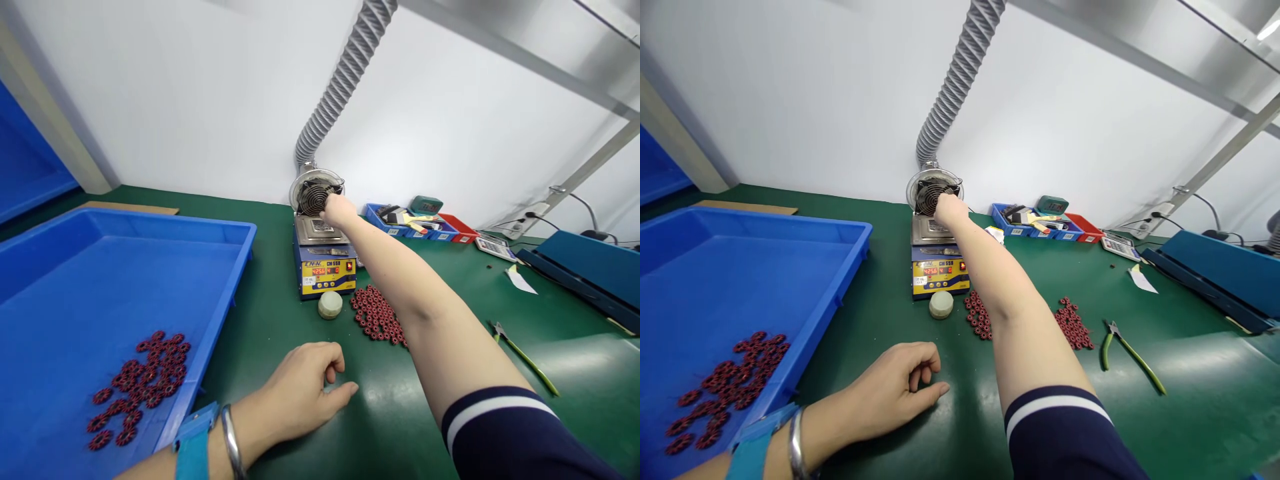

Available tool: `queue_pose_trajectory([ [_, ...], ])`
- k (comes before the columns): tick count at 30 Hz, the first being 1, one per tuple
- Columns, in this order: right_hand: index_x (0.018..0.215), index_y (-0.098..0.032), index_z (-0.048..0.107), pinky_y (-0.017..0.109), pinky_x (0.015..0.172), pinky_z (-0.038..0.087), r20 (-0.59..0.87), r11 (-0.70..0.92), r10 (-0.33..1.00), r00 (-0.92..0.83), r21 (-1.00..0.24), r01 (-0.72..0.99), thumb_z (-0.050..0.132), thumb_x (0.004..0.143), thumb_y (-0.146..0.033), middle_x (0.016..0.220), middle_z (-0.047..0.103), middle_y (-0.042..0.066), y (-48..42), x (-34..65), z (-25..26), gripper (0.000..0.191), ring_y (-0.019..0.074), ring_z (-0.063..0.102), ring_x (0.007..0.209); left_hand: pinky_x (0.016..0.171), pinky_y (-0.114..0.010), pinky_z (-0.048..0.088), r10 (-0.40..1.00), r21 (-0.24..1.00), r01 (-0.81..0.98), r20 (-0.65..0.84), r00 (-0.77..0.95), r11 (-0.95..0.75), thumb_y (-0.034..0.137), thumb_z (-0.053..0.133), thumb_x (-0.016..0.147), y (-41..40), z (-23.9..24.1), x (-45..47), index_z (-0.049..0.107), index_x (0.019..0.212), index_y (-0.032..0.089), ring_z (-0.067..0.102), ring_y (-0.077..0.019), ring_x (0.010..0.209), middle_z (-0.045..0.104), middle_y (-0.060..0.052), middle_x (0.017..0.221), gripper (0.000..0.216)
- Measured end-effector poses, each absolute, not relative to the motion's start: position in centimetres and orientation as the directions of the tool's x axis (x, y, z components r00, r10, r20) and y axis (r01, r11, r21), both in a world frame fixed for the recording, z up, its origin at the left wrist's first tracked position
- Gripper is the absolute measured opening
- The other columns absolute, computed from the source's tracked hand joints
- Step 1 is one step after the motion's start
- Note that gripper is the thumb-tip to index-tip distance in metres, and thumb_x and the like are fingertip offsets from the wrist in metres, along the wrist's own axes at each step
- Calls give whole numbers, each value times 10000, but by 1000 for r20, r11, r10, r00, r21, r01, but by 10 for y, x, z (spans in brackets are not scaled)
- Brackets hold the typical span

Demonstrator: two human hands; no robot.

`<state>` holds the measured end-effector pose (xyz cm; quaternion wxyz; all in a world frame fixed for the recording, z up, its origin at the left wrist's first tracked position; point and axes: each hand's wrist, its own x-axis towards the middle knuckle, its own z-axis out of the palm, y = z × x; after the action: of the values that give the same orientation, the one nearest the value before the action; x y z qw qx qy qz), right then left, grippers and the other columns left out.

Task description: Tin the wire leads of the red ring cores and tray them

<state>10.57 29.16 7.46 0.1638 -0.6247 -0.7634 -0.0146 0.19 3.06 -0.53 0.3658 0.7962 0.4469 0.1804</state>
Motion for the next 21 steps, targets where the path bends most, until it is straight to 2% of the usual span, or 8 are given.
queue_pose_trajectory([
  [3, 921, -75, 638, 391, 830, 496, 306, 237, 939, -155, -254, 938, 594, 741, -182, 973, 664, 183, 290, 113, 86, 214, 292, 628, 959, 578, -248, 326, 848, 740, 583, -33, 529, -335, 346, 597, 744, 31, -6, 1, 512, 710, 190, 465, -118, 581, 548, 41, 651, 181],
  [6, 798, -98, 661, 349, 826, 494, 324, 279, 931, -166, -342, 897, 611, 743, -241, 859, 682, 128, 280, 121, 96, 161, 246, 640, 896, 551, -241, 324, 852, 751, 572, -24, 523, -330, 342, 597, 742, 32, -8, 0, 509, 701, 189, 456, -112, 556, 544, 40, 643, 182],
  [10, 708, -124, 657, 278, 698, 513, 297, 327, 934, -197, -491, 808, 591, 780, -314, 708, 673, 62, 245, 136, 97, 213, 165, 645, 713, 491, -229, 312, 862, 809, 527, -50, 504, -261, 338, 587, 750, 35, -10, 2, 505, 705, 187, 434, -101, 503, 524, 42, 608, 178],
  [12, 722, -127, 649, 258, 632, 511, 263, 346, 938, -225, -677, 650, 595, 778, -326, 672, 664, 44, 215, 145, 87, 214, 132, 624, 624, 478, -227, 318, 884, 860, 472, -53, 465, -196, 348, 587, 756, 36, -9, 3, 514, 751, 181, 425, -97, 491, 503, 48, 596, 182],
  [14, 746, -132, 638, 257, 622, 511, 238, 324, 937, -255, -866, 380, 641, 737, -298, 675, 664, 31, 177, 155, 71, 166, 115, 613, 594, 490, -224, 340, 918, 919, 374, -32, 394, -128, 360, 602, 754, 37, -7, 4, 524, 817, 170, 426, -94, 511, 491, 50, 622, 215],
  [15, 752, -139, 630, 258, 636, 515, 235, 303, 937, -259, -915, 265, 670, 705, -277, 683, 666, 24, 156, 159, 61, 152, 114, 619, 606, 506, -223, 356, 935, 946, 310, -19, 355, -98, 365, 620, 745, 37, -5, 4, 527, 847, 164, 435, -94, 532, 493, 47, 644, 244],
  [18, 775, -165, 612, 281, 692, 534, 223, 235, 950, -220, -972, 29, 723, 653, -274, 756, 683, 23, 91, 168, 29, 198, 135, 655, 688, 565, -224, 401, 954, 993, 120, -17, 298, -20, 367, 692, 696, 35, -1, 5, 533, 908, 156, 478, -98, 601, 526, 32, 702, 339],
  [21, 814, -201, 614, 305, 705, 542, 299, 306, 940, -167, -952, 23, 696, 688, -241, 813, 678, 25, 40, 172, 4, 155, 153, 659, 739, 600, -225, 426, 935, 999, 19, -43, 352, 38, 348, 728, 674, 28, 2, 9, 547, 891, 149, 510, -102, 639, 560, 22, 714, 346],
])
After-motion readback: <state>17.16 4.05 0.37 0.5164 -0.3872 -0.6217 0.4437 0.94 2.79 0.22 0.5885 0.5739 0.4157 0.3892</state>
